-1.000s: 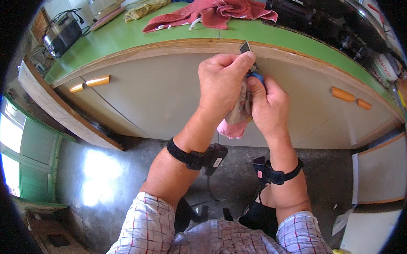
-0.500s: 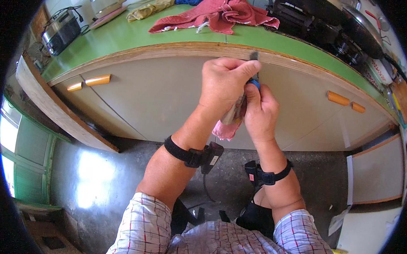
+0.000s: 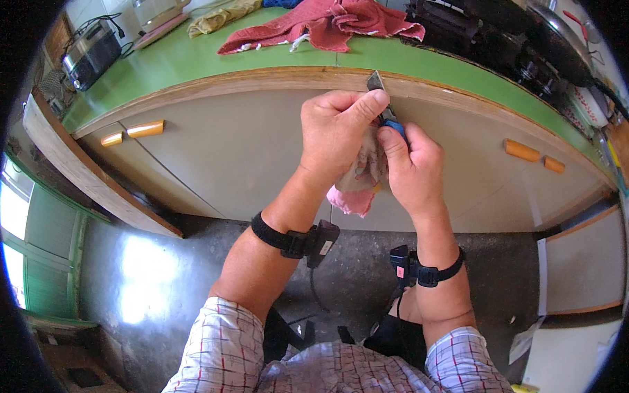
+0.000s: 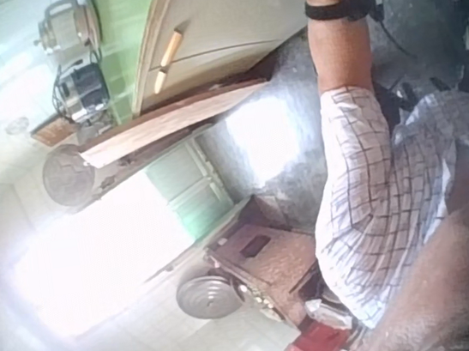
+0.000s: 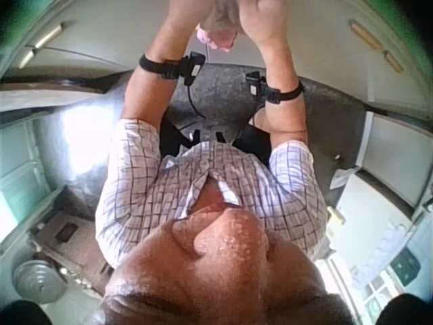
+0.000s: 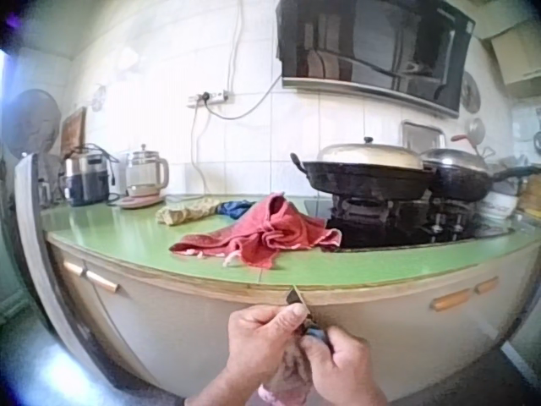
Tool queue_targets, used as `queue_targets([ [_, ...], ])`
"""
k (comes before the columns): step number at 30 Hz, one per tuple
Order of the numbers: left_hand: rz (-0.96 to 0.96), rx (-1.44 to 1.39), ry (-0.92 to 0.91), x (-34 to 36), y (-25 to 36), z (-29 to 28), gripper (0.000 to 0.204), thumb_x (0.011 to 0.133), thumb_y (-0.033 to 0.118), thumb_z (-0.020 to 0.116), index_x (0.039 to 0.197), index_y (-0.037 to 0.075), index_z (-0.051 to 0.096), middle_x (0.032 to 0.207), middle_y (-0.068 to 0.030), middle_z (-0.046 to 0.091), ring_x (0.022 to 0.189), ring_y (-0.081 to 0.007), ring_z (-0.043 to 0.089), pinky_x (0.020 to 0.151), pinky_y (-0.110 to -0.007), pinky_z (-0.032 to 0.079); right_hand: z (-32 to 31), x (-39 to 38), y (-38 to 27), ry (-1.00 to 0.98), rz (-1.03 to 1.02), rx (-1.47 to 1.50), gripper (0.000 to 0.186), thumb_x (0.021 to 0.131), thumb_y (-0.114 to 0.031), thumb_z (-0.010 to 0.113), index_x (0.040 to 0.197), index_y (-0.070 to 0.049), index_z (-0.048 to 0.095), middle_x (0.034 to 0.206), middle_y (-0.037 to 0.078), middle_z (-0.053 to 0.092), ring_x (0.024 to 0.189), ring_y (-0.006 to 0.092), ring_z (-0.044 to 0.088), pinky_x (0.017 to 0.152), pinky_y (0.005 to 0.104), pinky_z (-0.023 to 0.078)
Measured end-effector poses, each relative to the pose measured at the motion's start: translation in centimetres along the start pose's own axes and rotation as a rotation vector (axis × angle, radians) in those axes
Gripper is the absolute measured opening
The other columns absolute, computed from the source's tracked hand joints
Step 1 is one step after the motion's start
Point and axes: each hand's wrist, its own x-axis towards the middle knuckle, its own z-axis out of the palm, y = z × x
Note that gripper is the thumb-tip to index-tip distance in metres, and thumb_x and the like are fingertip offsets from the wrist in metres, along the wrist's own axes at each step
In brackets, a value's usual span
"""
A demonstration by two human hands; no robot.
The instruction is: Repairing the edge of a kitchen cabinet using a utility knife and cloth.
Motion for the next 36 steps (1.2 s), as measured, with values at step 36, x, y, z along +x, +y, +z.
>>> queue_targets([
  [36, -0.05, 0.118, -0.074, 0.4, 1.3, -0.5, 0.021, 0.085, 0.016, 0.082, 0.086, -0.004, 0.077, 0.074, -0.0033, 0.069, 0.064, -0.0079, 0.059, 0.057, -0.025, 0.049, 0.8, -0.5, 0.8, -0.006, 0.121, 0.1, 0.039, 0.096, -0.036, 0.068, 0.086, 0.001, 0.064, 0.069, 0.019, 0.063, 0.059, 0.0238, 0.058, 0.059, 0.0389, 0.049],
])
